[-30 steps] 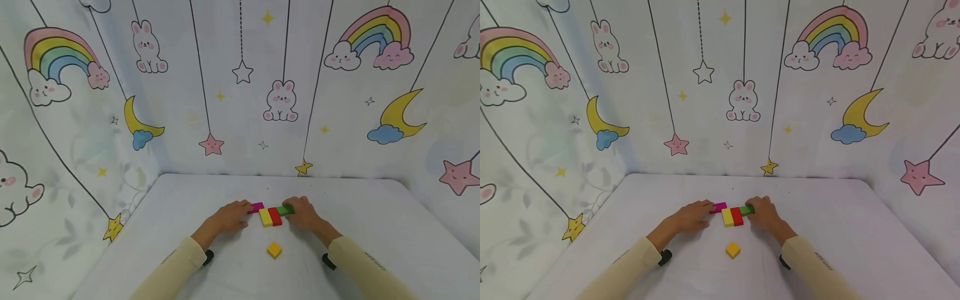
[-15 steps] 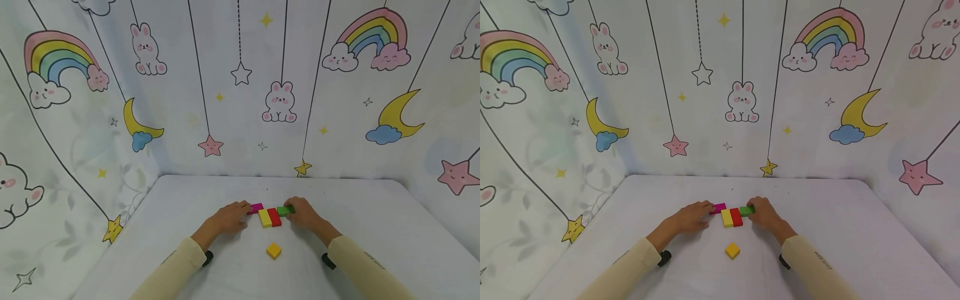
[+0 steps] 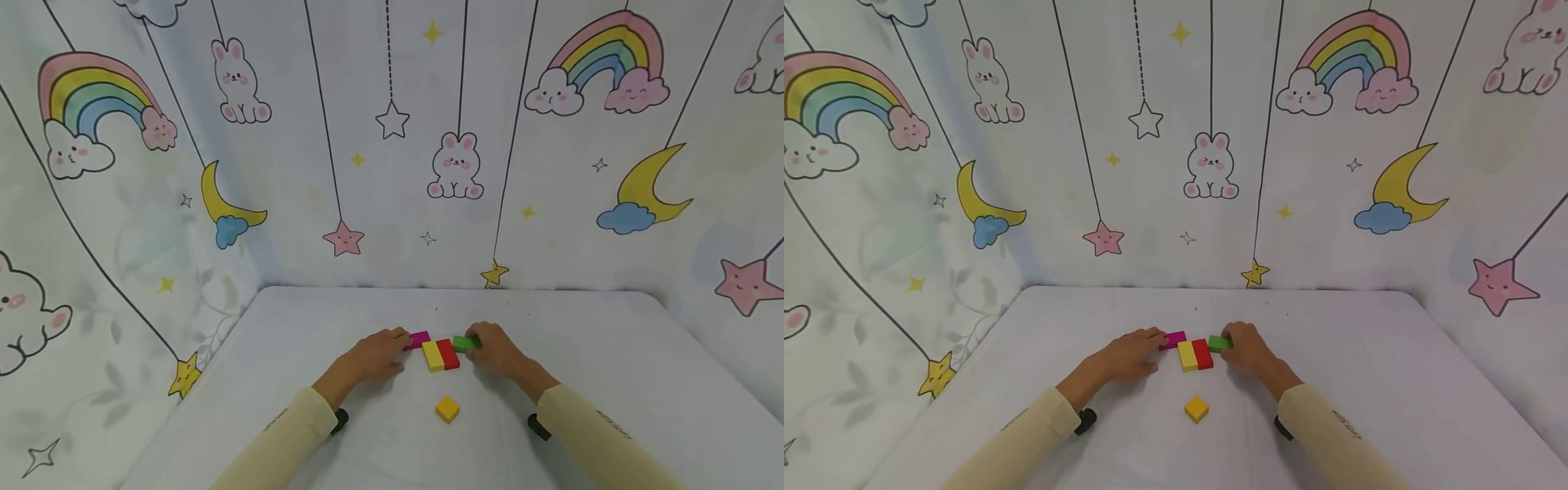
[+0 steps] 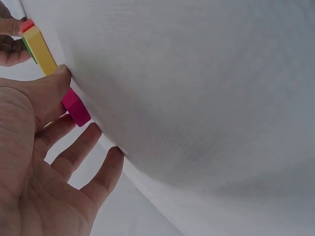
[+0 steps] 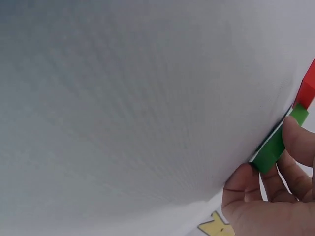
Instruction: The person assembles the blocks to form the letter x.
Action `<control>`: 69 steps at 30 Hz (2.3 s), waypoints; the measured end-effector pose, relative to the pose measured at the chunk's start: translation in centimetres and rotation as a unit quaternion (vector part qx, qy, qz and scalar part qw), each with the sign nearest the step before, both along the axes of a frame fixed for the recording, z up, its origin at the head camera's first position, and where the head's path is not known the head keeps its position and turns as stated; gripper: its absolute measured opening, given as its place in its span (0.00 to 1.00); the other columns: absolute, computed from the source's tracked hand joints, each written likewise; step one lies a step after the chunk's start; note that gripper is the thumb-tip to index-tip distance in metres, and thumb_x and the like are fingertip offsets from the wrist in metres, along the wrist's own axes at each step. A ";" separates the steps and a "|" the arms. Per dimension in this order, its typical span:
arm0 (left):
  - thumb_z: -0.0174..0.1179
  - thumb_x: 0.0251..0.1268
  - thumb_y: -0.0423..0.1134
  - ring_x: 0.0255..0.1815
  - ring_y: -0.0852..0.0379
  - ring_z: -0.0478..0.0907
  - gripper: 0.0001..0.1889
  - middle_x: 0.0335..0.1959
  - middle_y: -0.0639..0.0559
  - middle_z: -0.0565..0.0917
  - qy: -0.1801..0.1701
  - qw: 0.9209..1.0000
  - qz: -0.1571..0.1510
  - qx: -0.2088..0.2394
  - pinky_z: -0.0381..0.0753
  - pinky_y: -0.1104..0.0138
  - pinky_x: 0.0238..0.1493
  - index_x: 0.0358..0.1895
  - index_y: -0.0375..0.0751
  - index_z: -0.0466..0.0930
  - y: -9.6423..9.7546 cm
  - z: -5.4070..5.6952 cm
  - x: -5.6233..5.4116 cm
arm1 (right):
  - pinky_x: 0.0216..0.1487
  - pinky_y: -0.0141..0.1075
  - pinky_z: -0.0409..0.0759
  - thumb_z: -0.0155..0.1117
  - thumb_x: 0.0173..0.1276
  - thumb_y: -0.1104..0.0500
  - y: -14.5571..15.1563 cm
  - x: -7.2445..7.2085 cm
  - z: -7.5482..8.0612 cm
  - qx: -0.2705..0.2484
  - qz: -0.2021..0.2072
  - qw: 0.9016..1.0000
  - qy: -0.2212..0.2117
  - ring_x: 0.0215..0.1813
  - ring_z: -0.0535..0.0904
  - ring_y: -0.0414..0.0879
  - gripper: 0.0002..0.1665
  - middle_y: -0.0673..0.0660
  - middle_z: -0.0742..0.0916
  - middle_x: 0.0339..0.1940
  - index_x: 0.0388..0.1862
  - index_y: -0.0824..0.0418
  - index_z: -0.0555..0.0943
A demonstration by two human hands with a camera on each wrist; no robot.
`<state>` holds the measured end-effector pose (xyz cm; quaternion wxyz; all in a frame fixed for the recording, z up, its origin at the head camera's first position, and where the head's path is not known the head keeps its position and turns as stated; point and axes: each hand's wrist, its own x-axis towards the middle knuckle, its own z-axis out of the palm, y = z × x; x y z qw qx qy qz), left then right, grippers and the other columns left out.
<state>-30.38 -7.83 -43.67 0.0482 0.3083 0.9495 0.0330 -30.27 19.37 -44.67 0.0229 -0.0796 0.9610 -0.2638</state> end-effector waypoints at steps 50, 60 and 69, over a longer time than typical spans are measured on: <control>0.66 0.70 0.48 0.65 0.55 0.74 0.29 0.68 0.55 0.74 0.001 1.000 -0.006 0.001 0.77 0.59 0.66 0.71 0.49 0.71 -0.1 0.0 0.1 | 0.42 0.40 0.84 0.79 0.57 0.61 -1.4 9.3 0.4 -0.061 -0.048 0.997 -0.014 0.38 0.76 0.45 0.18 0.51 0.83 0.34 0.44 0.64 0.84; 0.65 0.70 0.48 0.66 0.55 0.74 0.29 0.69 0.55 0.74 0.002 1.000 0.000 0.002 0.77 0.59 0.66 0.72 0.50 0.70 0.0 -0.3 -0.2 | 0.37 0.38 0.81 0.77 0.57 0.59 -2.0 11.2 0.6 -0.045 -0.065 0.996 -0.031 0.37 0.74 0.46 0.17 0.51 0.81 0.32 0.42 0.64 0.82; 0.66 0.70 0.48 0.66 0.55 0.74 0.29 0.69 0.55 0.74 0.003 1.000 -0.001 0.004 0.77 0.59 0.67 0.71 0.50 0.70 0.1 -0.4 -0.3 | 0.34 0.36 0.79 0.74 0.57 0.60 -1.9 12.4 0.6 -0.030 -0.079 0.996 -0.012 0.33 0.73 0.45 0.13 0.51 0.80 0.28 0.39 0.63 0.82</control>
